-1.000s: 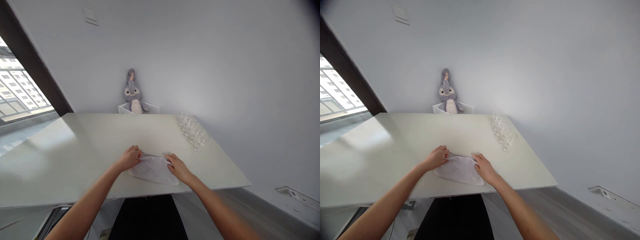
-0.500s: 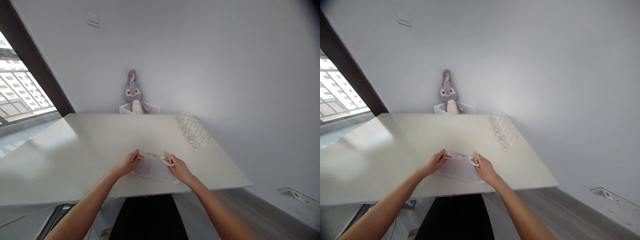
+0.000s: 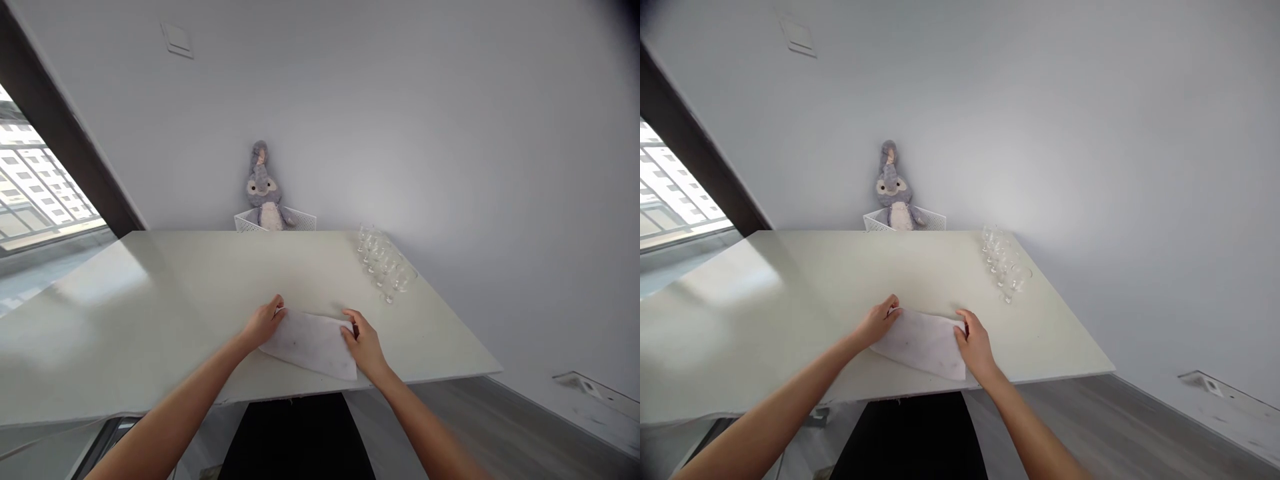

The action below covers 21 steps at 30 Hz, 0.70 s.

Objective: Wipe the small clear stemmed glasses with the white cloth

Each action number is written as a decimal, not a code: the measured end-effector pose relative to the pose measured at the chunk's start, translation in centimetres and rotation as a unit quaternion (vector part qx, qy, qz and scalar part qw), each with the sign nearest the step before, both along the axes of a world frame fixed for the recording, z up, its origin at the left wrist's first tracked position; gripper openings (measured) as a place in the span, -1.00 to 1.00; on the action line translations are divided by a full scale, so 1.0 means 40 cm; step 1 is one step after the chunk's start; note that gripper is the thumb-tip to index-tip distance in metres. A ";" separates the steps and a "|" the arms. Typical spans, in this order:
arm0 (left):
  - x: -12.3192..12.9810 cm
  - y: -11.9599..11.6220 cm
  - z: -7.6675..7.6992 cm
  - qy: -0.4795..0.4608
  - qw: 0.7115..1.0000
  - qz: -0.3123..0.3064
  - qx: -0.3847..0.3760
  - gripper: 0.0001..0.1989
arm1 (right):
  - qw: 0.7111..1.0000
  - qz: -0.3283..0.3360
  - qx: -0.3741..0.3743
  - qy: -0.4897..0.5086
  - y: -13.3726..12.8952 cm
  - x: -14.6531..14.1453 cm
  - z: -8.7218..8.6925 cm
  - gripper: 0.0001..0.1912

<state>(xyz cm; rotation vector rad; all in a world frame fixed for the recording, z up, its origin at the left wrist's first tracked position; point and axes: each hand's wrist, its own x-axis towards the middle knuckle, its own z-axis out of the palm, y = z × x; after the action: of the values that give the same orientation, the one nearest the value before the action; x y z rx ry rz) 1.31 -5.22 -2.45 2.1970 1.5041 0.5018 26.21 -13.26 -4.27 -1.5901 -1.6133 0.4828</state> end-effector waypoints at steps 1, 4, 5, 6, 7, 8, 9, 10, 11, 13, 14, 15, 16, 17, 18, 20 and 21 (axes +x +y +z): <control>0.002 -0.001 0.000 0.010 1.000 0.003 0.001 -0.87 | 1.000 -0.005 0.005 -0.003 -0.002 0.002 -0.004 -0.66; 0.010 -0.007 0.002 0.050 0.999 0.014 0.002 -0.84 | 0.999 -0.007 0.018 -0.033 -0.007 0.007 -0.010 -0.66; 0.013 -0.010 0.003 0.067 0.998 0.018 0.002 -0.83 | 0.999 -0.005 0.018 -0.051 -0.009 0.008 -0.009 -0.65; 0.017 -0.013 0.002 0.085 0.996 0.021 0.003 -0.82 | 0.997 -0.003 0.014 -0.073 -0.009 0.009 -0.008 -0.64; 0.021 -0.014 0.002 0.103 0.994 0.025 0.003 -0.80 | 0.995 0.000 0.004 -0.098 -0.010 0.009 -0.005 -0.62; 0.024 -0.013 0.002 0.120 0.992 0.028 0.002 -0.79 | 0.992 0.002 -0.011 -0.124 -0.010 0.009 -0.001 -0.61; 0.026 -0.011 0.003 0.135 0.990 0.030 0.000 -0.77 | 0.988 0.004 -0.028 -0.151 -0.009 0.008 0.002 -0.60; 0.026 -0.007 0.004 0.146 0.989 0.031 -0.004 -0.76 | 0.983 0.005 -0.044 -0.178 -0.009 0.007 0.005 -0.59; 0.024 -0.002 0.007 0.157 0.987 0.031 -0.008 -0.75 | 0.978 0.007 -0.059 -0.202 -0.008 0.005 0.008 -0.58; 0.014 0.007 0.017 0.179 0.983 0.032 -0.006 -0.75 | 0.967 0.005 -0.080 -0.242 -0.008 0.000 0.012 -0.57; 0.006 0.009 0.024 0.189 0.981 0.035 0.010 -0.75 | 0.962 -0.001 -0.089 -0.258 -0.009 -0.002 0.014 -0.57; -0.003 0.008 0.032 0.197 0.979 0.041 0.040 -0.76 | 0.957 -0.010 -0.095 -0.272 -0.011 -0.004 0.016 -0.57; -0.012 0.002 0.040 0.198 0.976 0.050 0.078 -0.77 | 0.954 -0.020 -0.093 -0.283 -0.015 -0.006 0.018 -0.57; -0.020 -0.008 0.048 0.191 0.973 0.058 0.120 -0.78 | 0.953 -0.029 -0.078 -0.291 -0.020 -0.007 0.021 -0.58; -0.027 -0.023 0.054 0.175 0.970 0.058 0.156 -0.79 | 0.954 -0.035 -0.048 -0.293 -0.027 -0.008 0.025 -0.59; -0.034 -0.063 0.062 0.137 0.972 0.017 0.191 -0.76 | 0.957 -0.012 0.041 -0.285 -0.038 -0.010 0.037 -0.63; -0.034 -0.085 0.063 0.120 0.975 -0.024 0.187 -0.75 | 0.957 0.021 0.086 -0.277 -0.042 -0.012 0.044 -0.65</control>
<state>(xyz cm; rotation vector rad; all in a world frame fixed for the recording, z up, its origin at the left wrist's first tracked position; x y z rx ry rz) -0.05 -8.63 0.06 2.6603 1.5743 0.5596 25.74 -14.95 -2.51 -1.6470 -2.0385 -0.1029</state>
